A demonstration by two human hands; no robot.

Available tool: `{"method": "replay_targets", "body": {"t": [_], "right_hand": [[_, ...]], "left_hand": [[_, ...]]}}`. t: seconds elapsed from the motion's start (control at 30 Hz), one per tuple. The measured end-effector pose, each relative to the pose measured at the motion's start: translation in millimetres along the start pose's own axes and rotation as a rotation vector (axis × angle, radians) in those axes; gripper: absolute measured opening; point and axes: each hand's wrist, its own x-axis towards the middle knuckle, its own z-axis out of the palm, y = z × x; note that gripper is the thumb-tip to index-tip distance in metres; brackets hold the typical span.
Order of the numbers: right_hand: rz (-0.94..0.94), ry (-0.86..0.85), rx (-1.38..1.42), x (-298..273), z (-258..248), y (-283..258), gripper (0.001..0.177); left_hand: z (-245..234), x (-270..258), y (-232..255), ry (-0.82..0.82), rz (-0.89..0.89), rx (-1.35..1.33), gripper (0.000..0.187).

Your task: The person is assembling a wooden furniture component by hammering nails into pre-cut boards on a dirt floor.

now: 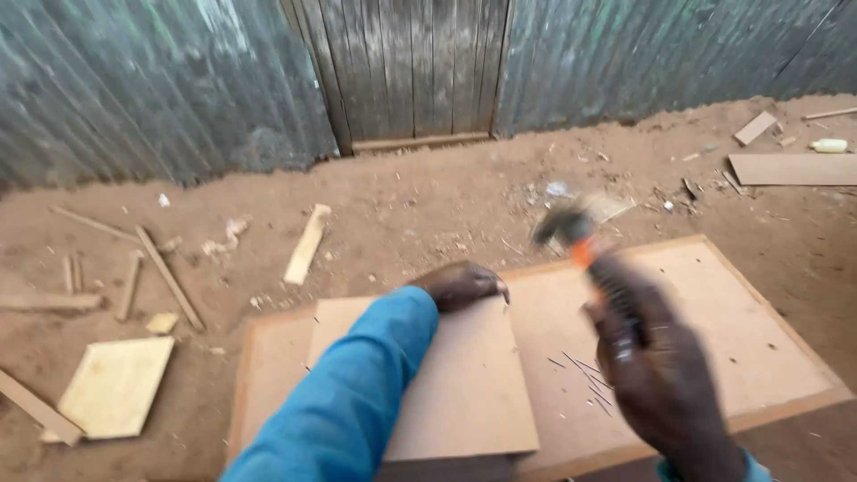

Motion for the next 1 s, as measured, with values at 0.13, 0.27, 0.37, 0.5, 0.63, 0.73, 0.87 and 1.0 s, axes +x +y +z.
{"method": "replay_targets", "body": {"t": [0.13,0.27,0.37,0.5,0.63,0.73,0.87,1.0], "right_hand": [[-0.727,0.385,0.028,16,34,74,0.037],[-0.036,-0.146,0.050,20,18,24,0.039],[-0.006,0.119,0.242,17,-28,-8,0.041],[-0.565,0.664,0.477,-7,11,-8,0.049],[-0.051,-0.187,0.033,12,28,55,0.043],[-0.288,0.049,0.253,6,-7,5,0.039],[-0.960,0.319,-0.765,27,69,201,0.040],[-0.143,-0.152,0.040,10,21,37,0.041]], "left_hand": [[-8,-17,44,0.005,-0.262,-0.092,0.027],[-13,-12,39,0.050,-0.124,0.192,0.035],[-11,4,18,0.007,-0.036,0.174,0.031],[-10,-30,62,-0.006,-0.319,-0.005,0.032],[3,-21,52,-0.014,-0.284,0.126,0.040],[-14,-23,59,-0.003,-0.286,0.045,0.033],[-13,-16,54,0.000,-0.240,0.044,0.030],[-6,-4,24,0.039,-0.047,0.154,0.029]]}}
